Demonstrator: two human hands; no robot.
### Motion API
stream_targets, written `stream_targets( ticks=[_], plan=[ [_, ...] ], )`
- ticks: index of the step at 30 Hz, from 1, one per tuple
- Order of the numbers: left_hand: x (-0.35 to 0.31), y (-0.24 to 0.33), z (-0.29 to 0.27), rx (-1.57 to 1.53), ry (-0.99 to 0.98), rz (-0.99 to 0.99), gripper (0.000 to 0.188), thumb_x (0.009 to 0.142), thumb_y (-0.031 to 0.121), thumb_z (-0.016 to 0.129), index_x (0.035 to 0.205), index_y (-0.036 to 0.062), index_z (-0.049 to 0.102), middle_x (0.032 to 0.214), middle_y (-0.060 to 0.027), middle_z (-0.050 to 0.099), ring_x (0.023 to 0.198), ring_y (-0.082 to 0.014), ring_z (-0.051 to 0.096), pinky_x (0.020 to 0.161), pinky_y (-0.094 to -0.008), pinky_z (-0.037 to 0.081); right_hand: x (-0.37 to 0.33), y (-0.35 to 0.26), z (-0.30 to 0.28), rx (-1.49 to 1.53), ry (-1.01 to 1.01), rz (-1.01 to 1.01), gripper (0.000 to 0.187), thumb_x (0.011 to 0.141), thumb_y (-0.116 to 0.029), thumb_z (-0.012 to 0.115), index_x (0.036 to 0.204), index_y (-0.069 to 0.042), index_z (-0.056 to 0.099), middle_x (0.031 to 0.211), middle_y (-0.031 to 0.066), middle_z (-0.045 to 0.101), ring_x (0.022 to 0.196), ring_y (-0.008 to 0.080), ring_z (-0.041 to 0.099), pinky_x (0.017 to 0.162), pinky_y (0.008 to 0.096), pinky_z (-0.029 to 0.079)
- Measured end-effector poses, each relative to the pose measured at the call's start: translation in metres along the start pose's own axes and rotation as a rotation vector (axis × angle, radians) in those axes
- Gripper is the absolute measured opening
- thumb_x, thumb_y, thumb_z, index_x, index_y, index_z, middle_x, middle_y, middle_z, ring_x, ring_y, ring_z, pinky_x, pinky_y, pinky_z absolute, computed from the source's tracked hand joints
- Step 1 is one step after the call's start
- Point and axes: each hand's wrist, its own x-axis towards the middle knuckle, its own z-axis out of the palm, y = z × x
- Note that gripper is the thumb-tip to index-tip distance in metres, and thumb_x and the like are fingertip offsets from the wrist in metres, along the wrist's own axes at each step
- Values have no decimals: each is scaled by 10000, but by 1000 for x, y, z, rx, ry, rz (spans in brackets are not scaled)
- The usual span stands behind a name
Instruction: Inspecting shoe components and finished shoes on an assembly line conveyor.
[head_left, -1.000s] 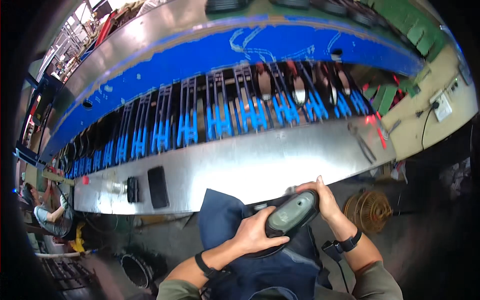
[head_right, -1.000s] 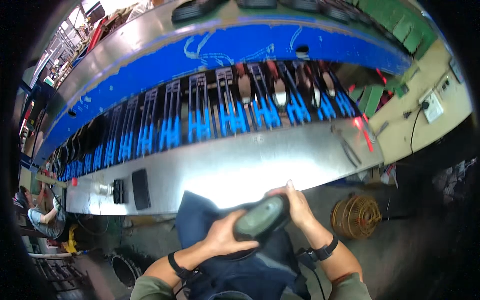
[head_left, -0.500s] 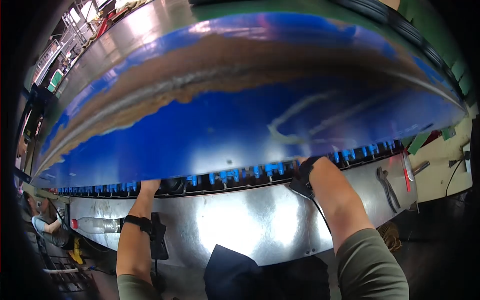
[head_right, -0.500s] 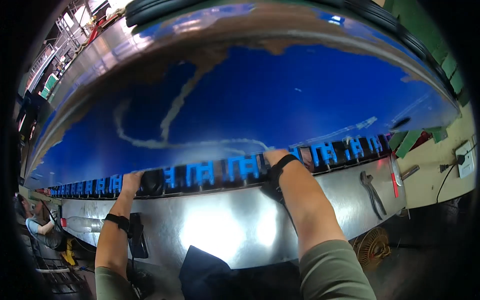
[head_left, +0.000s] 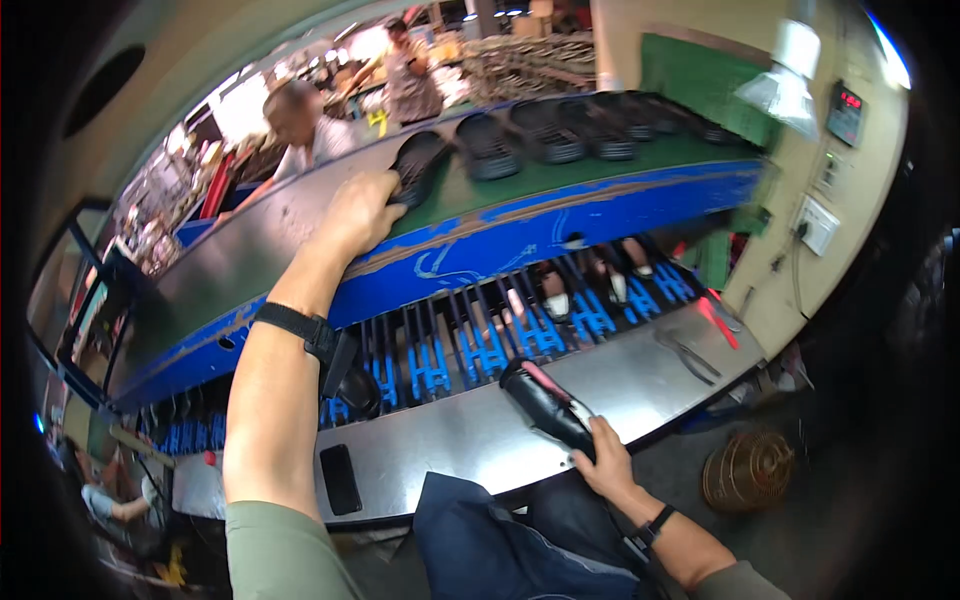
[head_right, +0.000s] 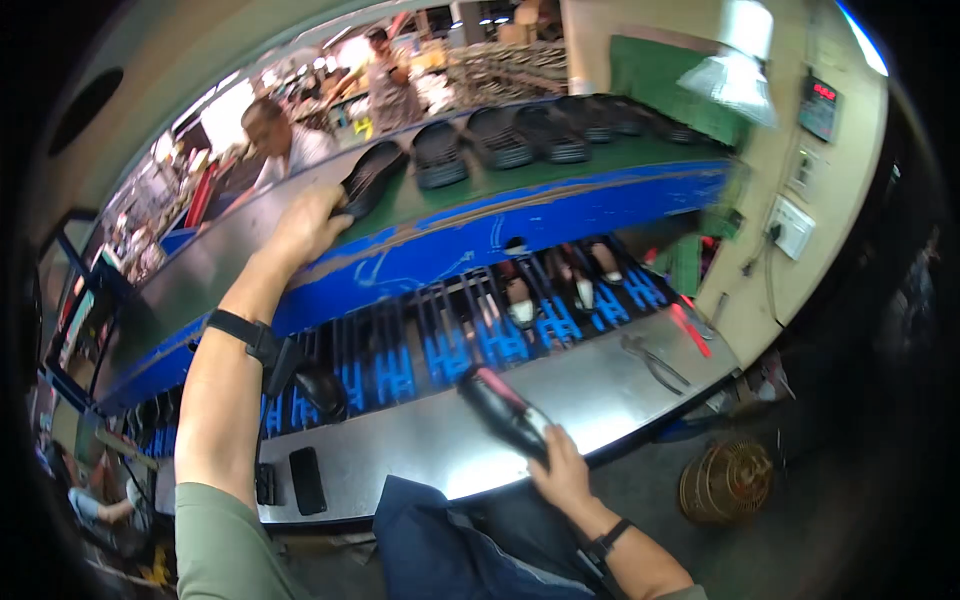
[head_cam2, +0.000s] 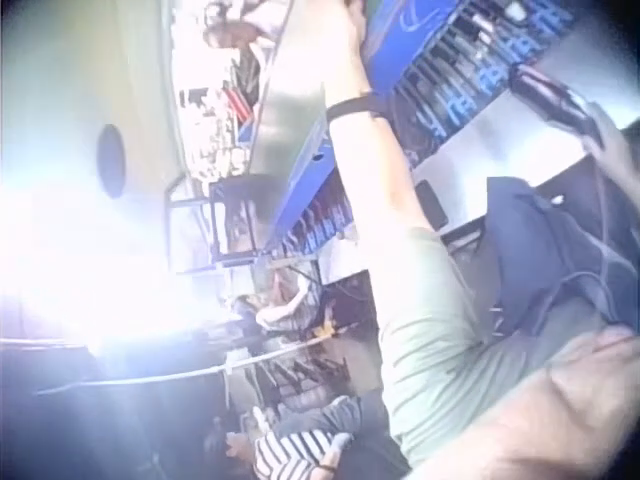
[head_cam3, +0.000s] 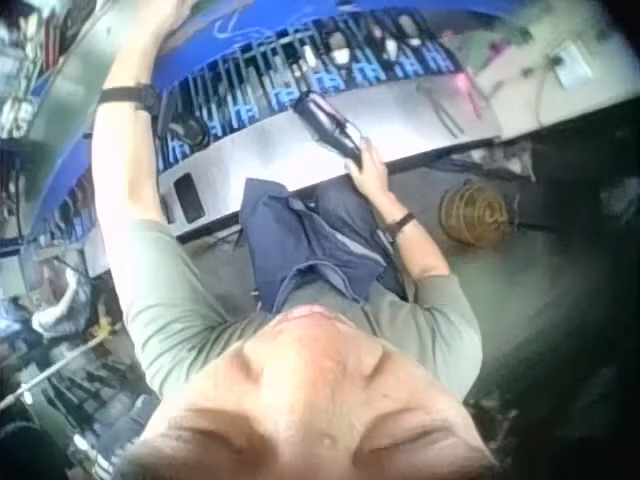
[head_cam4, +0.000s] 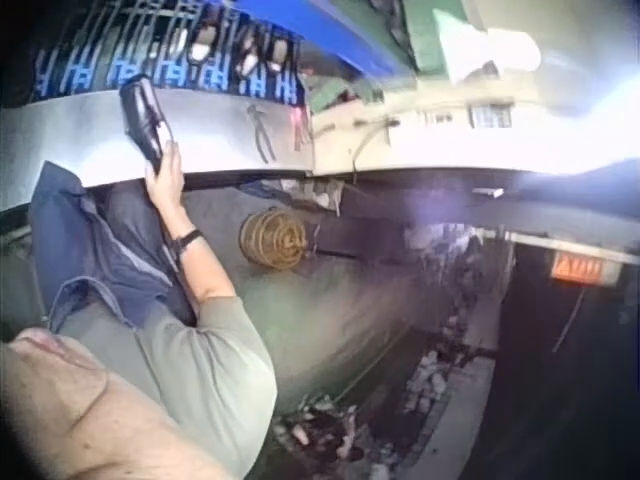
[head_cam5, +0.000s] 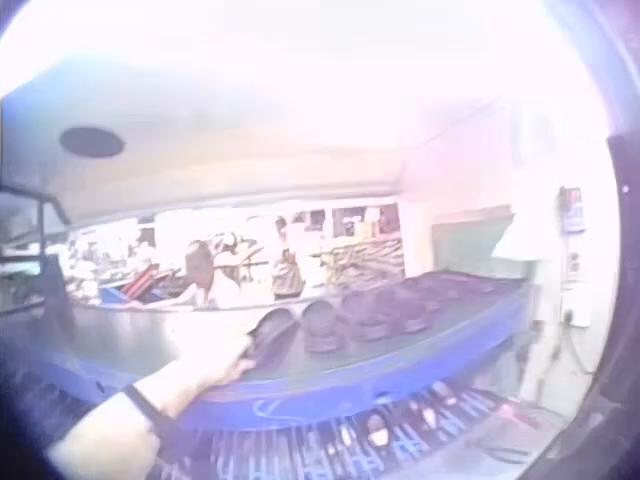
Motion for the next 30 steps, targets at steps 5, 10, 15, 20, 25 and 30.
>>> stream_targets(
  ticks=[5, 10, 15, 20, 25, 30],
  plan=[
    [-66, 110, -61, -332, 126, 61, 245, 837, 205, 752, 947, 35, 614, 883, -184, 625, 822, -411, 598, 756, -472, 482, 13, 11, -45, -83, -226, 15, 692, 771, -169, 711, 1380, 26, 448, 1271, 308, 578, 1176, 462, 573, 971, 517, 495],
    [-227, 246, -98, -159, -284, 472, 239, 713, 229, 805, 764, 94, 613, 675, -89, 573, 616, -335, 579, 622, -459, 471, 65, -65, -158, -3, 116, -345, 376, 778, -255, 762, 1080, -49, 673, 932, 186, 712, 871, 403, 671, 770, 473, 548],
    [-454, 333, 23, -610, -450, 86, 301, 857, 328, 767, 786, 68, 633, 731, -129, 635, 656, -336, 665, 607, -415, 530, 32, -134, -192, 488, 86, -372, 344, 841, -261, 776, 1092, -41, 690, 1009, 170, 711, 925, 302, 706, 821, 373, 550],
    [-466, 318, 65, -1038, -344, -387, 273, 829, 253, 797, 920, 21, 684, 915, -158, 686, 845, -353, 690, 739, -449, 546, -61, -96, -132, 880, -314, 23, 351, 916, -255, 729, 1156, -2, 687, 1086, 119, 731, 990, 214, 685, 895, 347, 532],
    [-458, 215, 143, -521, 267, -842, 503, 833, 258, 810, 1203, -39, 643, 1176, -186, 641, 1177, -333, 585, 955, -420, 489, -88, -97, -131, 1108, -491, 114, 459, 968, -253, 678, 1338, -1, 582, 1255, 84, 650, 1130, 154, 609, 983, 334, 496],
    [-432, 191, 163, -1026, 29, -955, 296, 925, 173, 690, 1103, -62, 715, 1003, -103, 742, 925, -162, 678, 860, -291, 517, -185, -62, -81, 1576, -448, 837, 723, 955, -587, 589, 1371, 0, 517, 1199, 177, 671, 1113, 268, 659, 1021, 405, 511]
  ],
)
